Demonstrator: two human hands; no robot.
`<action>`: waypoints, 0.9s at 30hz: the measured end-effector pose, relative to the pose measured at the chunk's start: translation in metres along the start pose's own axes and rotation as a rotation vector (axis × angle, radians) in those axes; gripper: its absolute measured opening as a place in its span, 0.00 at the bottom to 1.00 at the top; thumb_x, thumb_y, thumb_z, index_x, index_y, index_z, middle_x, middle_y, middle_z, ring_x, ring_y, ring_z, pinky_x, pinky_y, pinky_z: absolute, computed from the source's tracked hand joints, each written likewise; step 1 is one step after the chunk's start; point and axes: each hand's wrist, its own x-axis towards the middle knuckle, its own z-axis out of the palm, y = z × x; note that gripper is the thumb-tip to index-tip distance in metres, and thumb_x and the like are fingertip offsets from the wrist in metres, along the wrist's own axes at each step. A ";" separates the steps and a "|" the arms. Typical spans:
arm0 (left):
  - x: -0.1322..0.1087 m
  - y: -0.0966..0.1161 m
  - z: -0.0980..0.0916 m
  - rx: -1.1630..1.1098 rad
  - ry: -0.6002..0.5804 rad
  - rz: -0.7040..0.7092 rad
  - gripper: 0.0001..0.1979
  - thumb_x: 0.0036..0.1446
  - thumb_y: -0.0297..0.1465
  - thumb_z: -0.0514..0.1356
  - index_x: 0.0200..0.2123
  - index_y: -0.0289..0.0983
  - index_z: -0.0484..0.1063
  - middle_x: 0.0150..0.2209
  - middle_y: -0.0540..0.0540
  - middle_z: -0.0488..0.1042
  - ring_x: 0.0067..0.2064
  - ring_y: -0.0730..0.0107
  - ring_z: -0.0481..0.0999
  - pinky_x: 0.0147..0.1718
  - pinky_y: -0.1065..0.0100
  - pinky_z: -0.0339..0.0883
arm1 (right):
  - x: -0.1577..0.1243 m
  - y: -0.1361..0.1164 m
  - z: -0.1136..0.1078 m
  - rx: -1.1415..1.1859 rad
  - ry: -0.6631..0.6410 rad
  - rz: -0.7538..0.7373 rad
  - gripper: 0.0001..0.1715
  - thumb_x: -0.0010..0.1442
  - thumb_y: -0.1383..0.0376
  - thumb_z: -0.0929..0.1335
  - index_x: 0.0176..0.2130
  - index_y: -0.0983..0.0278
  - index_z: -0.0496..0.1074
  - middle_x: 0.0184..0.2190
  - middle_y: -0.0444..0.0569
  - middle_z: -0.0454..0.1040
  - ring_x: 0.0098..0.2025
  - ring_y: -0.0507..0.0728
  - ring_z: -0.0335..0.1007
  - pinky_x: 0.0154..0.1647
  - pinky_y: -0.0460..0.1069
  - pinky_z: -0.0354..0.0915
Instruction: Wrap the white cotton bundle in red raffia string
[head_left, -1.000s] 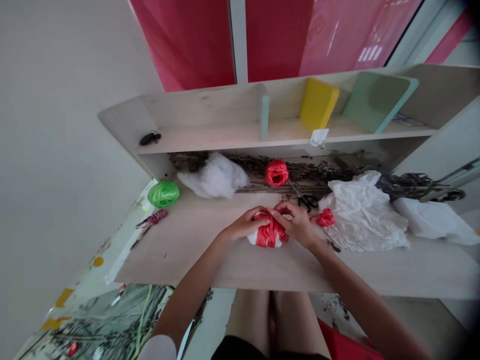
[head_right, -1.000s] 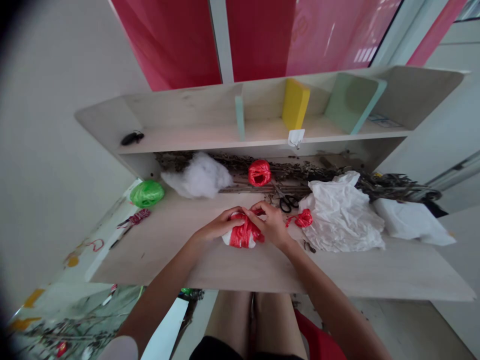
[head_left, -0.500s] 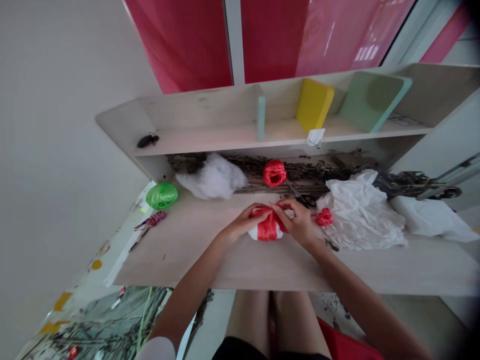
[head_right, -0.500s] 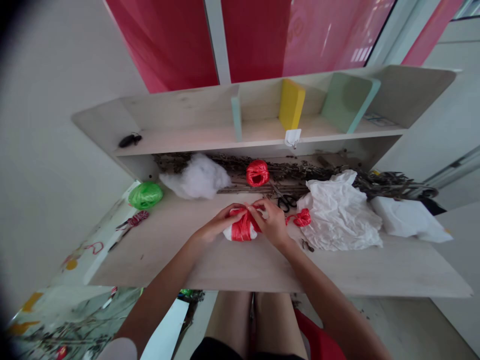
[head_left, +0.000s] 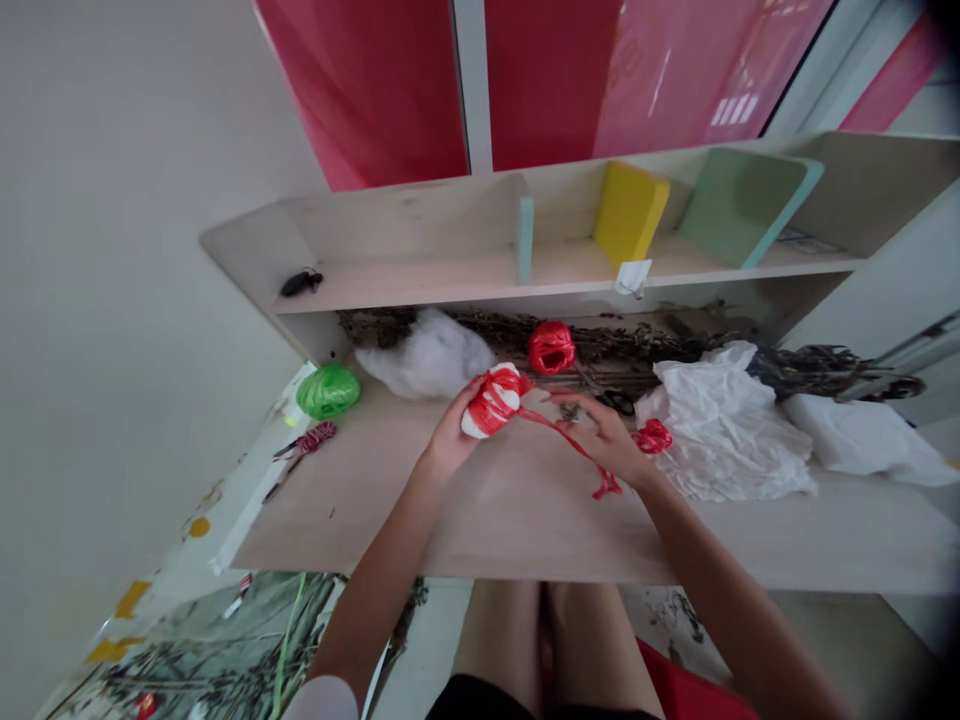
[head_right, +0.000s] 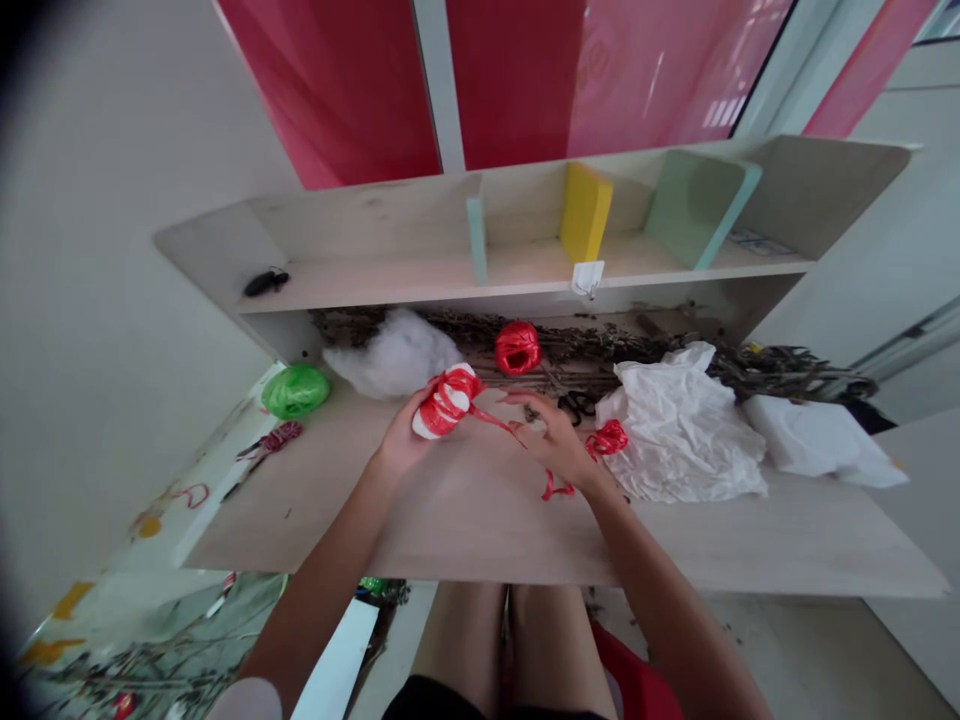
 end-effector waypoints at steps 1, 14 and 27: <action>-0.001 -0.004 0.002 -0.001 -0.040 -0.018 0.13 0.50 0.33 0.64 0.40 0.38 0.75 0.44 0.48 0.79 0.49 0.66 0.75 0.47 0.70 0.68 | -0.001 0.000 0.003 0.080 -0.048 0.044 0.18 0.59 0.54 0.67 0.45 0.60 0.74 0.49 0.53 0.76 0.52 0.61 0.72 0.56 0.59 0.65; 0.003 -0.015 -0.001 0.068 -0.070 -0.177 0.16 0.48 0.35 0.66 0.41 0.37 0.75 0.45 0.45 0.78 0.48 0.62 0.75 0.46 0.66 0.68 | -0.003 -0.002 0.012 0.176 -0.220 0.192 0.20 0.53 0.51 0.72 0.38 0.63 0.78 0.33 0.50 0.80 0.32 0.56 0.75 0.35 0.51 0.72; 0.012 0.012 -0.032 -0.106 -0.300 -0.498 0.26 0.53 0.38 0.60 0.54 0.35 0.66 0.38 0.40 0.79 0.36 0.63 0.80 0.26 0.73 0.70 | 0.004 -0.005 0.003 0.117 0.094 0.236 0.28 0.56 0.43 0.66 0.25 0.65 0.73 0.14 0.40 0.60 0.16 0.47 0.53 0.16 0.44 0.54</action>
